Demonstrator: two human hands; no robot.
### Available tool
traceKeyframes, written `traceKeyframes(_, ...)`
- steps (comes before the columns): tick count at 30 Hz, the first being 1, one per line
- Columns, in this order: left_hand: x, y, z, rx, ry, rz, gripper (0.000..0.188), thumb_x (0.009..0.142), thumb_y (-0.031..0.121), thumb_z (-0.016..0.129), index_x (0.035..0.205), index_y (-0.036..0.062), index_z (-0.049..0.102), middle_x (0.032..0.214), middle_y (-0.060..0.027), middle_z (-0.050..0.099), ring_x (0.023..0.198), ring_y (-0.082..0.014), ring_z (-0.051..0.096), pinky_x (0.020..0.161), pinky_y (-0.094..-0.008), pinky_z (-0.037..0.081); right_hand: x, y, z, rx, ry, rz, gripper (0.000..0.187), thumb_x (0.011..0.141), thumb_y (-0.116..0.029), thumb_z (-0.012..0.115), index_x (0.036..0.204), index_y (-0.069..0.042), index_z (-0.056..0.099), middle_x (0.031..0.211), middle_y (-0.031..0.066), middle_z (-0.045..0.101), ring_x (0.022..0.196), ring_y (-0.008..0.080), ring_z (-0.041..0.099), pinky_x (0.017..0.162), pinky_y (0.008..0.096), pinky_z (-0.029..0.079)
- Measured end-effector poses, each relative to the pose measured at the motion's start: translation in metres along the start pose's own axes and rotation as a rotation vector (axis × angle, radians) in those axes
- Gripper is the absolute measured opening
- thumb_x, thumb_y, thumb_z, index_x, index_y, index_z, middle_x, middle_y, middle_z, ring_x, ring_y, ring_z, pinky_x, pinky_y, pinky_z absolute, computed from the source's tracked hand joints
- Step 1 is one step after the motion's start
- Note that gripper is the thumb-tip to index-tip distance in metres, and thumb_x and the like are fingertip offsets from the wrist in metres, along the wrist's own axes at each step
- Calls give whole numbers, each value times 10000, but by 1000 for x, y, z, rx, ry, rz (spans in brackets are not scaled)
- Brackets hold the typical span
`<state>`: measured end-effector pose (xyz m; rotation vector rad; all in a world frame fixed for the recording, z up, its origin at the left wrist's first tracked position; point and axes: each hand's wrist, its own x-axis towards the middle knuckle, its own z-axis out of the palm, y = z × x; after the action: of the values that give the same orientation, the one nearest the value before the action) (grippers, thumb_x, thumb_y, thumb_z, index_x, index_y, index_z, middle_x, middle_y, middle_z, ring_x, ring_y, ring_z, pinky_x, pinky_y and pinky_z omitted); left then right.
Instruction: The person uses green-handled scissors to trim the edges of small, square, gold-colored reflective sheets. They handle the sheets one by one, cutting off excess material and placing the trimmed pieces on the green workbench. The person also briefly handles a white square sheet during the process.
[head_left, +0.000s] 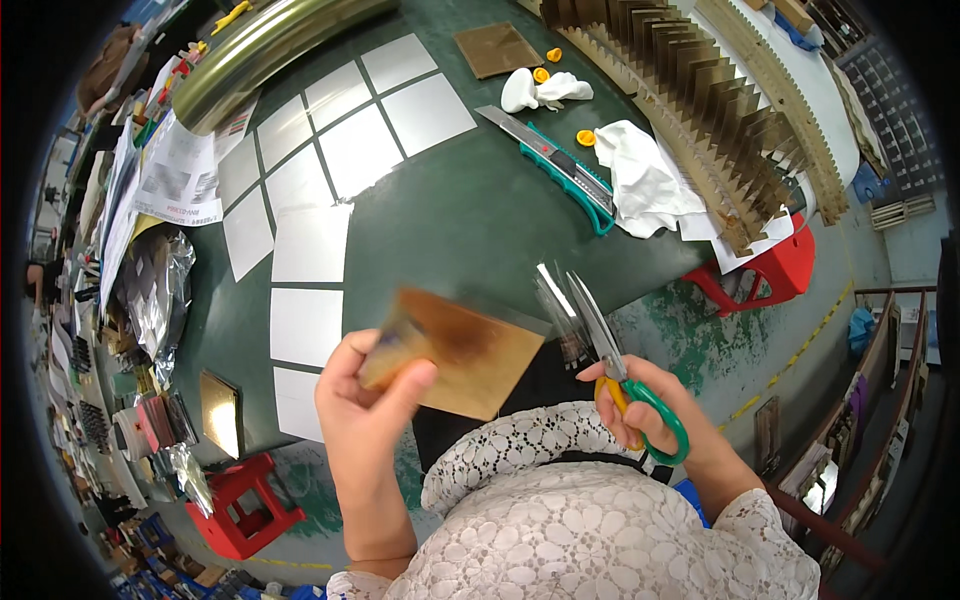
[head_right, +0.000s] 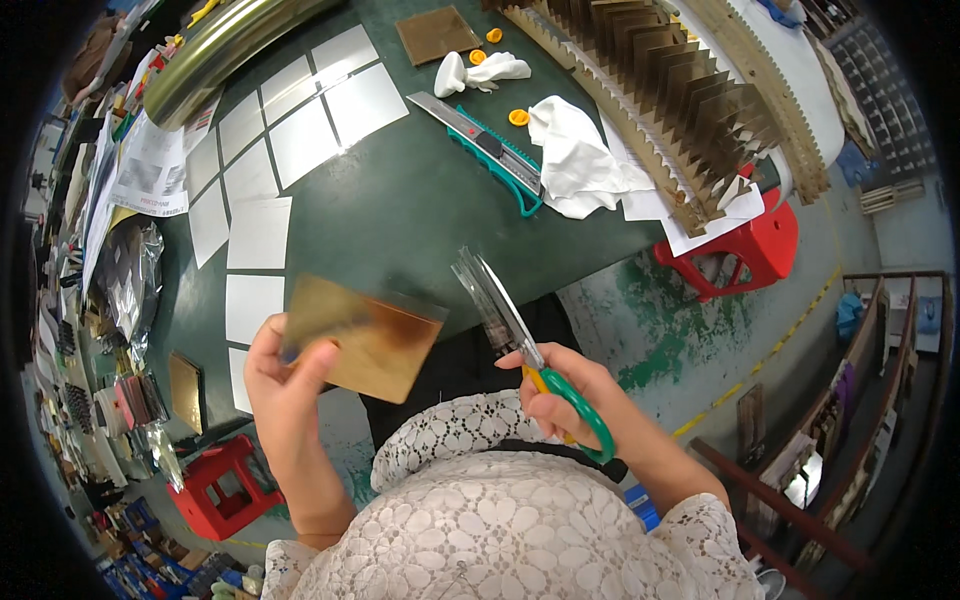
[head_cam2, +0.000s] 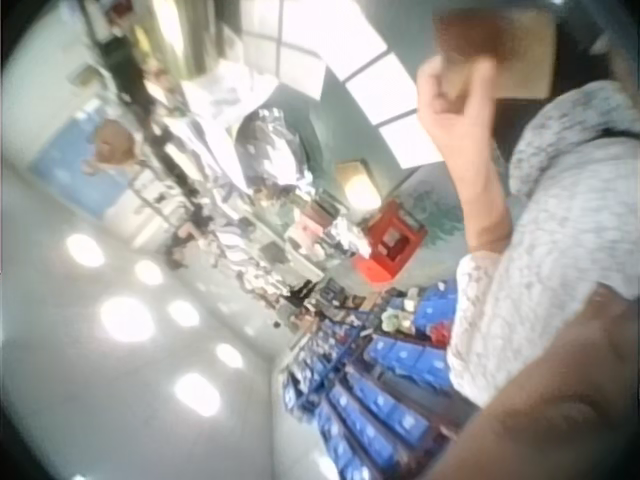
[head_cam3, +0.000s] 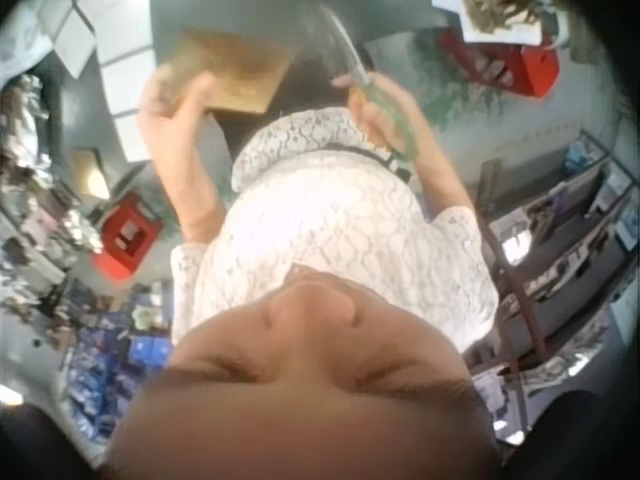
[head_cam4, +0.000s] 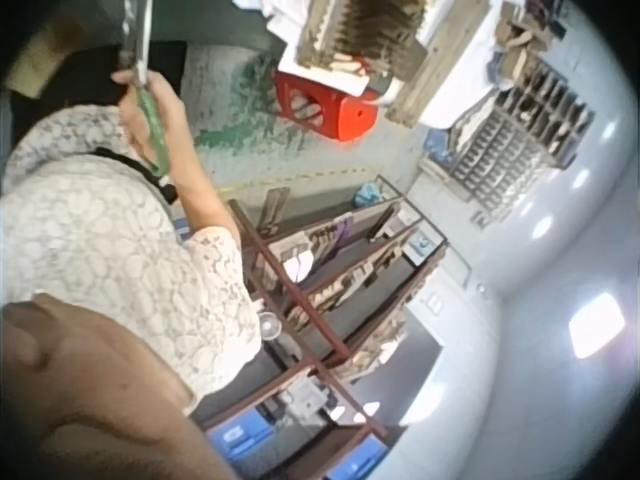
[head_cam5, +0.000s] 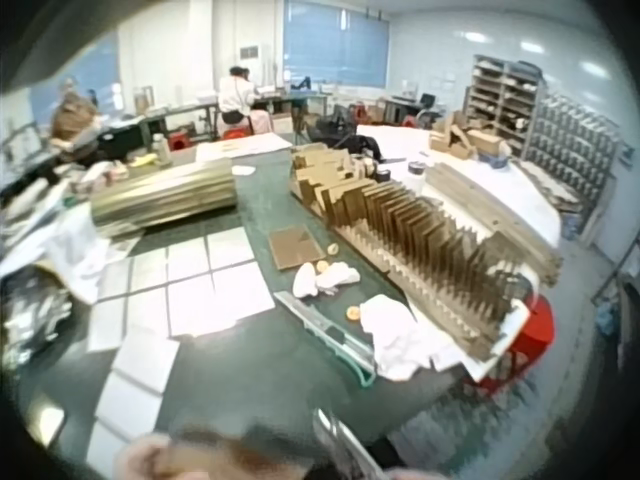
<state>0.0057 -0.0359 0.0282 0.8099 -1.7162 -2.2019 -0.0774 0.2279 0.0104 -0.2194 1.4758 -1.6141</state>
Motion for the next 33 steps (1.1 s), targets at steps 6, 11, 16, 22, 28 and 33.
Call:
traceKeyframes(6, 13, -19, 10, -311, 46, -139, 224, 939, 145, 573, 1098, -8, 612, 1032, -74, 665, 901, -106, 636, 766, -238, 507, -2, 10, 3, -62, -70, -11, 788, 761, -429, 773, 1324, -4, 423, 961, 42, 553, 817, 74, 522, 720, 199, 394)
traceKeyframes(11, 11, -27, 19, -304, -36, -66, 260, 938, 83, 568, 1177, -19, 551, 1101, -88, 640, 979, -116, 610, 851, -234, 470, -1, 16, 3, -150, -101, -18, 863, 725, -491, 780, 1346, -22, 406, 992, 46, 553, 853, 91, 516, 746, 212, 381)
traceKeyframes(16, 7, -28, 26, -264, -34, -16, 293, 923, 48, 591, 1200, -25, 529, 1097, -76, 636, 983, -88, 588, 866, -222, 445, -1, 15, 3, -174, -116, -46, 708, 749, -224, 807, 1334, -61, 443, 985, 40, 535, 856, 124, 501, 808, 264, 430)
traceKeyframes(22, 3, -28, 34, -183, -7, 35, 300, 927, 62, 595, 1206, -27, 527, 1062, -54, 637, 923, -62, 585, 816, -199, 450, 0, 13, 3, -223, -118, -64, 727, 738, -236, 816, 1335, -51, 446, 987, 39, 540, 844, 118, 496, 787, 257, 435)
traceKeyframes(28, 2, -27, 37, -144, -12, 63, 298, 931, 70, 591, 1204, -29, 523, 1052, -58, 640, 907, -61, 590, 787, -196, 464, 0, 12, 1, -240, -111, -68, 738, 729, -237, 823, 1335, -51, 446, 977, 40, 546, 821, 117, 494, 774, 255, 433)
traceKeyframes(33, 1, -30, 37, -159, -18, 81, 299, 933, 65, 586, 1207, -30, 515, 1045, -65, 642, 898, -65, 597, 783, -198, 470, -1, 10, 1, -262, -94, -52, 720, 722, -233, 831, 1312, -49, 461, 932, 40, 530, 806, 102, 483, 750, 240, 415)
